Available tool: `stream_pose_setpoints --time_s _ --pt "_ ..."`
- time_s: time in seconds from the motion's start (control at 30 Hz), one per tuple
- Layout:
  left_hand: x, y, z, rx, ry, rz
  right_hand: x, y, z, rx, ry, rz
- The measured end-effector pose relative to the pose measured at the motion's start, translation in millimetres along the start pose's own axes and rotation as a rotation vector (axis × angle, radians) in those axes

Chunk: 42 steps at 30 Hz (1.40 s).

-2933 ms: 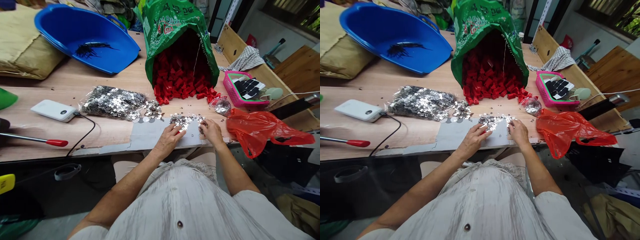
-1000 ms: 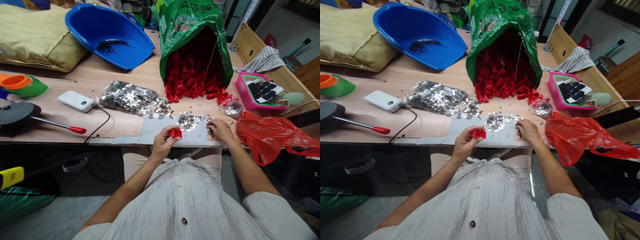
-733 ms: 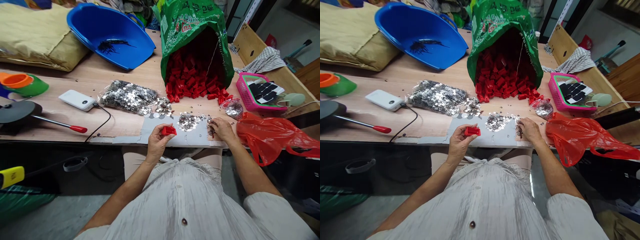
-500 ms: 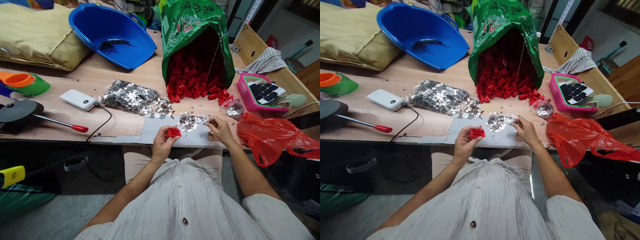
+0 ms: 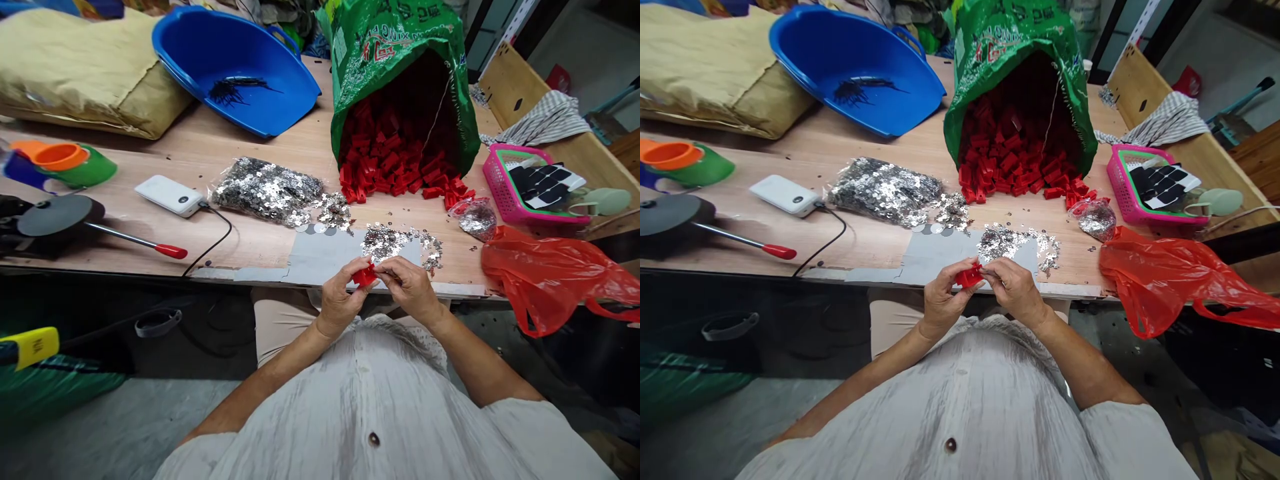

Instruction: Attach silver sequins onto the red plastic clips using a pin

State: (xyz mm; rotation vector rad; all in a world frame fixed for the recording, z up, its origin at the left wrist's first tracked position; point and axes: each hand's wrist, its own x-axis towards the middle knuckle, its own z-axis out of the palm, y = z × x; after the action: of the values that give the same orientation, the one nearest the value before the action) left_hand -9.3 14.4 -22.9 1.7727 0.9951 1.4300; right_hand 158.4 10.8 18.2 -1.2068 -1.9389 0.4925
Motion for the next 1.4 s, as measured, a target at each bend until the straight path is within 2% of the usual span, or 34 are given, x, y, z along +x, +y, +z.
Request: stream_pose_setpoints --time_s 0.17,0.5,0.63,0.77,0.9,1.0,1.07,1.23,1.4 --pt "-2 1 0 -0.020 0.009 0.007 -2 -1 1 -0.034 0.043 -0.073" --pt "-4 1 0 -0.010 0.014 0.044 -7 -3 0 -0.069 0.053 -0.125" --pt "-6 2 1 -0.029 -0.003 0.043 -6 -6 -1 -0.056 0.010 -0.079" --pt "-10 0 2 -0.121 0.032 -0.008 -5 -9 -4 0.057 -0.028 -0.028" --pt "-13 0 3 -0.157 0.032 -0.060 -6 -5 -11 0.194 -0.078 0.155" --pt "-14 1 3 -0.158 0.025 -0.059 -8 0 -14 0.273 -0.086 0.326" --pt "-14 3 4 -0.161 0.019 -0.045 -8 1 -14 0.312 -0.118 0.387" --pt "-12 8 3 -0.154 0.000 -0.007 -5 0 -11 0.325 -0.164 0.382" --pt "-11 12 1 -0.088 0.035 0.000 -4 -8 -14 0.262 -0.182 0.345"
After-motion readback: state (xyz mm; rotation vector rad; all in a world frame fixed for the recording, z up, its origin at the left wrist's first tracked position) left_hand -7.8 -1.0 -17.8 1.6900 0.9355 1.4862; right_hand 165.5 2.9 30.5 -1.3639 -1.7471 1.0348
